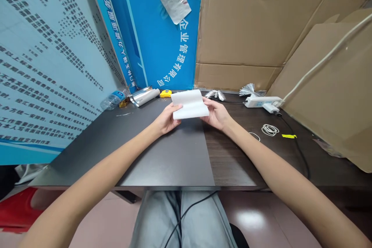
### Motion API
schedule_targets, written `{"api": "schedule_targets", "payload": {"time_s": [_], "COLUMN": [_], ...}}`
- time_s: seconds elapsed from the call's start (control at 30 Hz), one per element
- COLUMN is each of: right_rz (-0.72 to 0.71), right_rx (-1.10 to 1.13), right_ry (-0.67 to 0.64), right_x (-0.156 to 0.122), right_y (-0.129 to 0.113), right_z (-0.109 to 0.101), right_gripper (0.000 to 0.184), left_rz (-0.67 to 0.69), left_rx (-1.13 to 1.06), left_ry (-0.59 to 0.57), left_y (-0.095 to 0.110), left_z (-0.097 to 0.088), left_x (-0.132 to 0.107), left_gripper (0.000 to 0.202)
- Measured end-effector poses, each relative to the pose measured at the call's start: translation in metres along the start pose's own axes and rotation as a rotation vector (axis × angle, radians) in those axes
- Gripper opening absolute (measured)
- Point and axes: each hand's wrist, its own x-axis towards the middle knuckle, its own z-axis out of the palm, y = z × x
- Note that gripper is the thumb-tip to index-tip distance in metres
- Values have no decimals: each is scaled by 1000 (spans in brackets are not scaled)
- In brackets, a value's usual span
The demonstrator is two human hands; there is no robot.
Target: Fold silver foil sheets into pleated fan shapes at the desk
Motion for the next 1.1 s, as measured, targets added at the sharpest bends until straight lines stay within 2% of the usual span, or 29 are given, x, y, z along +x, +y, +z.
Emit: {"api": "schedule_targets", "payload": {"time_s": [0.13, 0.3, 0.4, 0.5, 0.6, 0.7, 0.77, 0.87, 1.0, 1.1], "right_rz": [0, -12, -82, -129, -138, -133, -130, -133, -148, -177], "right_rx": [51, 23, 89, 72, 48, 77, 57, -77, -292, -427], "right_ry": [-66, -135, -36, 80, 170, 222, 225, 196, 158, 226], "right_x": [-4, -9, -6, -1, 0, -1, -2, -5, -3, -1], "right_y": [-1, 13, 24, 30, 28, 22, 18, 16, 23, 31], "right_z": [8, 26, 36, 40, 37, 32, 28, 24, 24, 25], "right_gripper": [68, 54, 53, 53, 56, 57, 56, 55, 57, 59], "left_rz": [-26, 30, 16, 21, 54, 101, 165, 248, 286, 296], "left_rx": [-199, -106, -32, 40, 135, 277, 386, 508, 472, 464], "left_ry": [97, 121, 136, 74, -35, -134, -102, 3, 64, 93], "left_y": [-2, -10, -13, -16, -20, -22, -21, -16, -14, -17], "left_z": [6, 7, 7, 10, 13, 13, 8, 0, -1, 6], "left_x": [1, 0, -4, -7, -9, -10, -10, -9, -9, -11], "left_gripper": [17, 37, 47, 51, 50, 64, 70, 61, 53, 49]}}
